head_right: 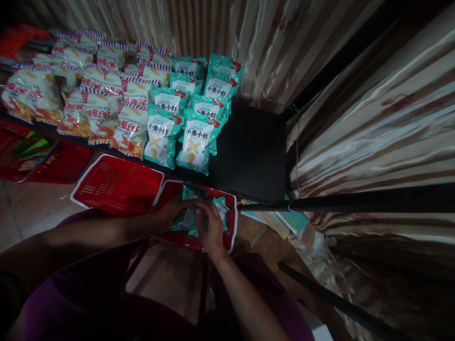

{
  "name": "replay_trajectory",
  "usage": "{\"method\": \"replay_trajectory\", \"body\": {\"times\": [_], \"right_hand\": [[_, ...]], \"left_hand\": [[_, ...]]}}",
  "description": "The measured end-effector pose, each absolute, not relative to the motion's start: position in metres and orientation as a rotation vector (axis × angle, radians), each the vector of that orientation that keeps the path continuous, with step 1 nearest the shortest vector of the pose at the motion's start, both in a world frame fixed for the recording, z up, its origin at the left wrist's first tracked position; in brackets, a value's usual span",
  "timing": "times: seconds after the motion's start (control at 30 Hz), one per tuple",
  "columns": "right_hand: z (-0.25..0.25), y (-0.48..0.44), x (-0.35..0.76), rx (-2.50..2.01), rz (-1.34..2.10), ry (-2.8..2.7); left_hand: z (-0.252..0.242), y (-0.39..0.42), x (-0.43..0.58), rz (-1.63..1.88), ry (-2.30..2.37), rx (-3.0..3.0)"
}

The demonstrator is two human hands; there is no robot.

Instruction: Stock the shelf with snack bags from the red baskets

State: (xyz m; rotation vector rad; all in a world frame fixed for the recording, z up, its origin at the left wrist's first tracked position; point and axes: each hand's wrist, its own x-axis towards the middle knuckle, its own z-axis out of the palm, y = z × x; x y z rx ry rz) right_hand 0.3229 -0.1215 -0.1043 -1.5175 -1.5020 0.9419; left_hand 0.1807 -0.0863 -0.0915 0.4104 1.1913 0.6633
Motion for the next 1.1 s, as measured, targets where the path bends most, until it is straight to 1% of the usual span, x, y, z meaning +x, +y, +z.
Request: {"method": "replay_trajectory", "body": {"times": [0.13, 0.23, 0.33, 0.43, 0.57, 0.8, 1.1], "right_hand": [[-0.114, -0.110, 0.335, -1.680, 1.037, -0.963], [-0.119, -0.106, 0.338, -1.657, 1.293, -0.645], [-0.118, -0.107, 0.337, -1.627, 1.504, -0.543], [-0.114, -0.107, 0.334, -1.595, 1.579, -0.534], [-0.111, -0.105, 0.333, -1.512, 1.591, -0.488], [-0.108, -0.101, 0.332, -1.524, 1.465, -0.322], [-0.105, -0.102, 0.332, -1.497, 1.462, -0.436]], "left_hand": [[-0.083, -0.084, 0.183, 0.604, 1.149, 0.269], [-0.080, -0.084, 0.183, 0.575, 1.123, 0.217], [-0.078, -0.083, 0.183, 0.539, 1.066, 0.220], [-0.077, -0.084, 0.182, 0.544, 1.041, 0.260], [-0.076, -0.085, 0.180, 0.545, 1.038, 0.376], [-0.078, -0.087, 0.176, 0.508, 1.042, 0.474], [-0.085, -0.093, 0.180, 0.540, 0.976, 0.452]]}}
